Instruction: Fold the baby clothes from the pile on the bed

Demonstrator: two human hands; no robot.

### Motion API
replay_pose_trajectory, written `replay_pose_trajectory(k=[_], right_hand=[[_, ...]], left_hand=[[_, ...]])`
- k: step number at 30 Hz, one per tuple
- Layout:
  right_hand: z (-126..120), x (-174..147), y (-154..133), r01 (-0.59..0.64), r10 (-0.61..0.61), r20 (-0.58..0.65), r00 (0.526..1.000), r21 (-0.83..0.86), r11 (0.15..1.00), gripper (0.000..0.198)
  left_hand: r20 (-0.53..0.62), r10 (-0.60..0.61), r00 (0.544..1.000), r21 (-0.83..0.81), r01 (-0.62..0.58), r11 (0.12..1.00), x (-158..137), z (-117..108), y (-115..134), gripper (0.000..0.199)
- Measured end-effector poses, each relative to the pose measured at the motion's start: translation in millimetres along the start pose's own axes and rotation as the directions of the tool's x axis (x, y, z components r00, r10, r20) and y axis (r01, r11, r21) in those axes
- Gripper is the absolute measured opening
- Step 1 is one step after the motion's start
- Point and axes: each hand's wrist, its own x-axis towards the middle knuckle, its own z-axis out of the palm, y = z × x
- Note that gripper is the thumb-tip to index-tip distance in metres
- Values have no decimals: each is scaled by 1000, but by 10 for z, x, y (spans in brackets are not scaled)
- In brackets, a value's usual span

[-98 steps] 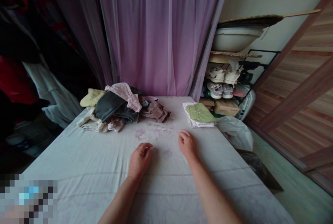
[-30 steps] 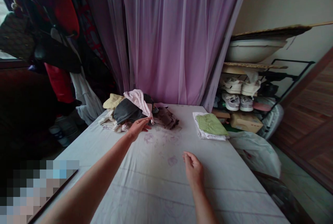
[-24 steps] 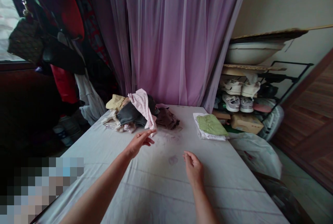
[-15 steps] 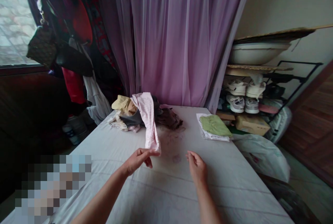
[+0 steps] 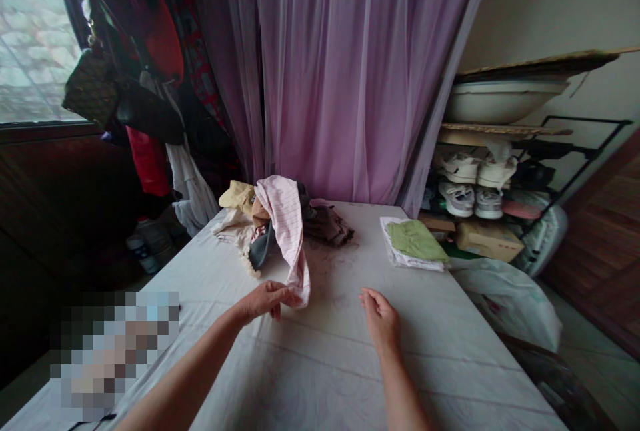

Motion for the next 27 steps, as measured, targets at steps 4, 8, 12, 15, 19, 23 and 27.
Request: replay_pose_trajectory(k=[4, 8, 12, 15, 19, 23, 27], right_hand=[[7, 2, 5, -13, 13, 0, 1000, 6, 1000, 64], [6, -2, 8, -16, 16, 4, 1000, 4, 1000, 63], [-5, 2, 24, 12, -12, 2, 1000, -27, 1000, 60], [-8, 12, 47, 33, -33, -7, 999, -35, 999, 58], [0, 21, 69, 22, -22, -11, 1000, -30, 999, 57], [6, 16, 54, 12, -13, -19, 1000, -25, 1000, 55], [-1, 8, 27, 13, -14, -14, 1000, -34, 999, 55]], left_hand=[[-249, 5, 968, -42, -16, 999, 121, -175, 59, 45], [-486, -44, 873, -146, -32, 989, 299, -336, 205, 34], [-620, -54, 783, -232, -117, 966, 508, -519, 387, 42], [-648, -34, 761, -225, -149, 963, 660, -652, 505, 48], [-644, -8, 765, -209, -166, 964, 825, -763, 606, 41], [-636, -14, 771, -183, -134, 974, 950, -821, 637, 29], [-651, -16, 758, -131, -91, 987, 1047, -889, 631, 23]])
